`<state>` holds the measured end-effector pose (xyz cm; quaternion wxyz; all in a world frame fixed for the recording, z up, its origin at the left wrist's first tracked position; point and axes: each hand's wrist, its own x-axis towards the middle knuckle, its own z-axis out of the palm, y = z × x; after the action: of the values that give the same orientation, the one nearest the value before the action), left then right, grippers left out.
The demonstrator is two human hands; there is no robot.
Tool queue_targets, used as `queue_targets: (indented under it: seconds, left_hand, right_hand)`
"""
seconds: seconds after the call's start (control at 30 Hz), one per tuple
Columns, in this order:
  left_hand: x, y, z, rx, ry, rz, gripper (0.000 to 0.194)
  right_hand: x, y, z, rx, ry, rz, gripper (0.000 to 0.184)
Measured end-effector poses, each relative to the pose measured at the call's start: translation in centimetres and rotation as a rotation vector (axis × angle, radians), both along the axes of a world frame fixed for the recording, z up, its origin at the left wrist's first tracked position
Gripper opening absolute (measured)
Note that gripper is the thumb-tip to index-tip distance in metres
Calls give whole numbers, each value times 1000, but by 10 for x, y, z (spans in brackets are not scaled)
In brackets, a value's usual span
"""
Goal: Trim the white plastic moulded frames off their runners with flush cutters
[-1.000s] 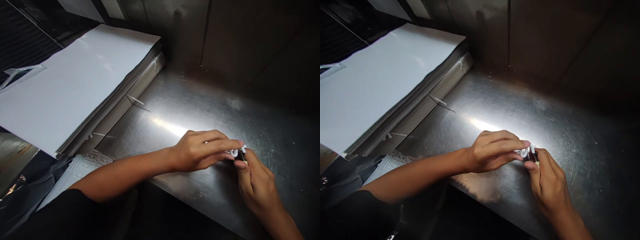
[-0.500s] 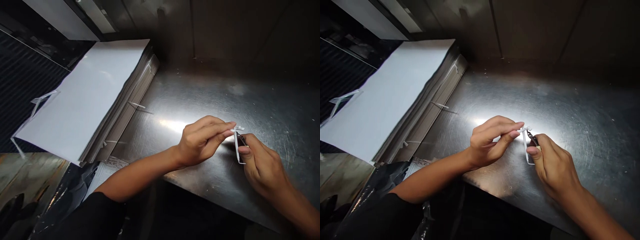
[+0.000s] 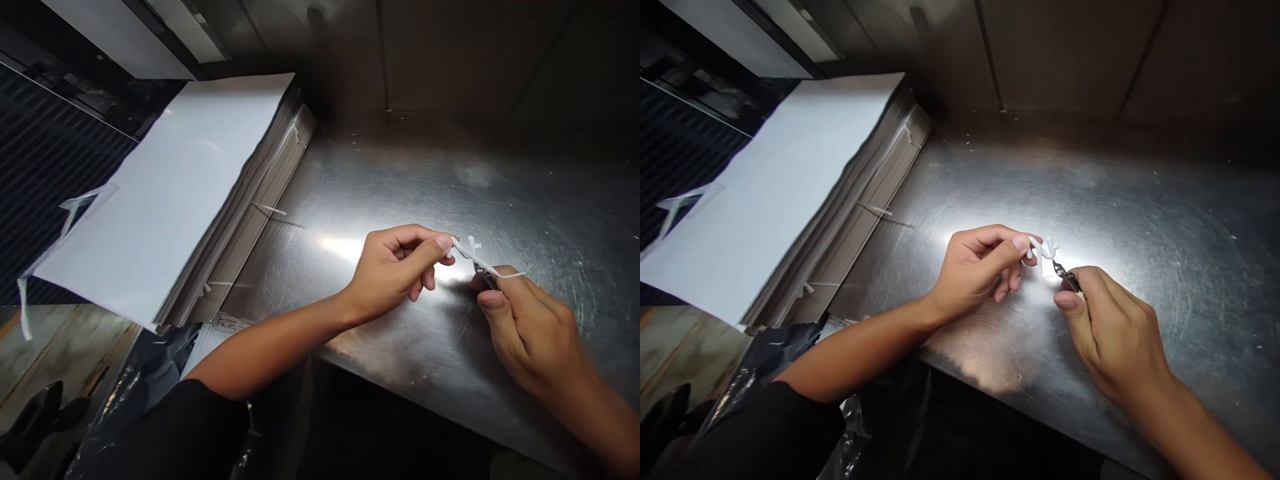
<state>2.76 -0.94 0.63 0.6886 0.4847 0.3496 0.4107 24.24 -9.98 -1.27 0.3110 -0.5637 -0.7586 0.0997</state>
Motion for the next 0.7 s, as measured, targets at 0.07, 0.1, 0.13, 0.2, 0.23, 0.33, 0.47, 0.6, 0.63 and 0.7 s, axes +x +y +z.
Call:
queue_targets:
  seconds: [0.07,0.1,0.13,0.2,0.23,0.33,0.47,0.6,0.63,0.7]
  left_hand:
    - [-1,1,0,-8,20,4,41]
    - [-2,1,-1,-6,34,12,41]
    - [-2,1,-1,-2,46,20,42]
    - [-3,0,-2,12,54,33,42]
    - [-3,0,-2,17,53,34,42]
    - [-2,1,-1,26,40,27,42]
    - [-2,1,2,43,17,40,41]
    - [-2,0,4,65,-8,33,37]
    - [-2,0,5,75,-10,35,36]
    - [-2,-1,4,97,3,46,33]
  right_hand:
    - [0,-1,2,-18,15,11,51]
    - [0,-1,2,-32,27,19,50]
    - [0,-1,3,-47,44,29,49]
    - [1,-2,4,-83,83,52,46]
    - [2,-2,4,-106,102,64,44]
    - [4,-4,7,-176,168,77,44]
    - [6,-5,11,-277,238,67,45]
    - [7,-3,14,-318,258,55,48]
    - [7,-3,15,-323,264,54,48]
    - [6,-3,17,-338,266,47,48]
